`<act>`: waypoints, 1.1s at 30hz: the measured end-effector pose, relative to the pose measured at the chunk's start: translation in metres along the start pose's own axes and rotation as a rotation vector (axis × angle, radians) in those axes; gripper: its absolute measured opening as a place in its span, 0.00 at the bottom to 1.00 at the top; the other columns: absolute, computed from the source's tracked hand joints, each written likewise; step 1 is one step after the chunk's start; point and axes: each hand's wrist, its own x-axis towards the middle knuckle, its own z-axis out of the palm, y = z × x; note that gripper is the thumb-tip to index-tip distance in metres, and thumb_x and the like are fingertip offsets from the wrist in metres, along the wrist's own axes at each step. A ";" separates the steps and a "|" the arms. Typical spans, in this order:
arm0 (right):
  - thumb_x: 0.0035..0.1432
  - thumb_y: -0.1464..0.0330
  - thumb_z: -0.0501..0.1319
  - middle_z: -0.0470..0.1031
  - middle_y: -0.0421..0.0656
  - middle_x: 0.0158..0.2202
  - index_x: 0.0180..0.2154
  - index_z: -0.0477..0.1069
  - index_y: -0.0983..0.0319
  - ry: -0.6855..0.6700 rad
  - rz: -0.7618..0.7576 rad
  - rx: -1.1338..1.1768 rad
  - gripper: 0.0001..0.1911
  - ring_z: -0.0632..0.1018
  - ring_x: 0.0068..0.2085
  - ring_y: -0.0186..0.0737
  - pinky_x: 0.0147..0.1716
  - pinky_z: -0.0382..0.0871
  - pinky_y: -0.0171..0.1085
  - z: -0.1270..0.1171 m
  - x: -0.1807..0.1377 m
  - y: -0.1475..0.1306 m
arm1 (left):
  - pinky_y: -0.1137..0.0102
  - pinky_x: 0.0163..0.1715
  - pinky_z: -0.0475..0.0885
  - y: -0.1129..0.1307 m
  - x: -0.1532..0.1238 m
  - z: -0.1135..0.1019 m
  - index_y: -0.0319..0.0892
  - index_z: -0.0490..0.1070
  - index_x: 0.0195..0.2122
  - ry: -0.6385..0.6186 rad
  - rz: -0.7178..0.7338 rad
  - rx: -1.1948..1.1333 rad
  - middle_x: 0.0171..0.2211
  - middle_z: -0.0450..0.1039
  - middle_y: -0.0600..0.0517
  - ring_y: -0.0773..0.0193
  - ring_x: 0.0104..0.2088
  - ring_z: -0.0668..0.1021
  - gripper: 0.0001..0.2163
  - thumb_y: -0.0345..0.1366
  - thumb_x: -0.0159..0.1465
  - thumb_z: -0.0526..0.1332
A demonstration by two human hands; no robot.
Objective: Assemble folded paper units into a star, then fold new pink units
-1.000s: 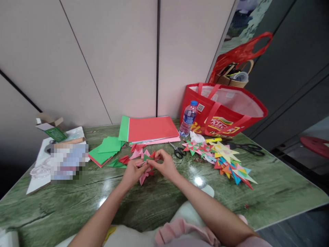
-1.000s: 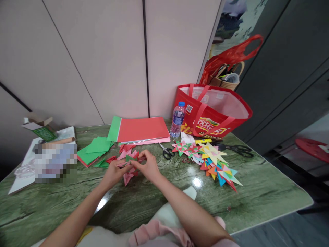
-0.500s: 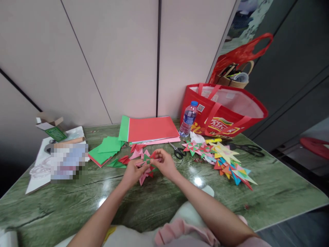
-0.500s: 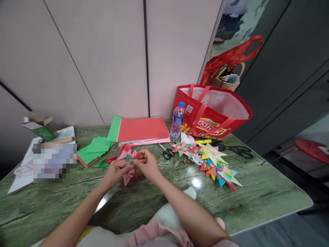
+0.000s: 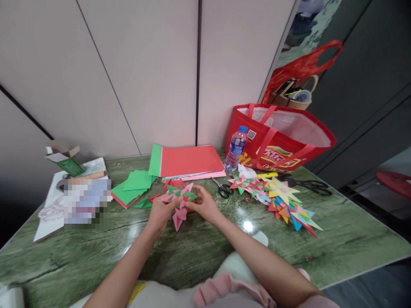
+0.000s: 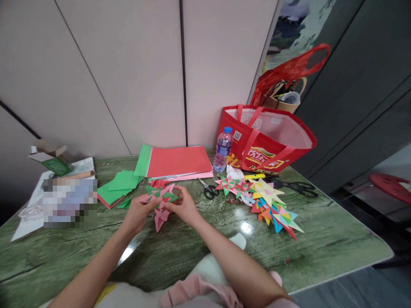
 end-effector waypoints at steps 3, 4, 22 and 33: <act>0.37 0.67 0.68 0.74 0.40 0.36 0.45 0.60 0.58 -0.012 0.051 0.063 0.31 0.76 0.28 0.35 0.29 0.73 0.37 0.001 -0.001 0.001 | 0.75 0.21 0.64 0.000 0.000 0.000 0.36 0.71 0.20 -0.005 -0.031 -0.049 0.18 0.71 0.55 0.70 0.20 0.69 0.11 0.36 0.40 0.70; 0.37 0.67 0.69 0.74 0.39 0.34 0.45 0.60 0.58 0.004 0.056 0.076 0.31 0.76 0.27 0.35 0.28 0.73 0.37 0.001 0.000 0.001 | 0.75 0.22 0.65 0.000 0.000 0.000 0.36 0.72 0.21 -0.010 -0.034 -0.062 0.19 0.71 0.55 0.69 0.20 0.70 0.11 0.37 0.41 0.69; 0.38 0.64 0.68 0.73 0.38 0.26 0.37 0.65 0.61 0.180 0.042 0.201 0.22 0.74 0.25 0.34 0.28 0.69 0.36 -0.006 0.004 -0.009 | 0.73 0.25 0.71 0.001 -0.004 -0.001 0.36 0.74 0.29 -0.151 -0.191 -0.124 0.25 0.76 0.50 0.66 0.24 0.76 0.14 0.39 0.44 0.69; 0.36 0.65 0.69 0.72 0.37 0.27 0.35 0.66 0.61 0.092 -0.005 0.143 0.21 0.74 0.29 0.35 0.30 0.70 0.36 -0.005 0.002 -0.012 | 0.74 0.21 0.70 0.005 -0.004 -0.003 0.36 0.72 0.23 -0.218 -0.167 -0.147 0.21 0.74 0.51 0.67 0.20 0.74 0.12 0.40 0.44 0.69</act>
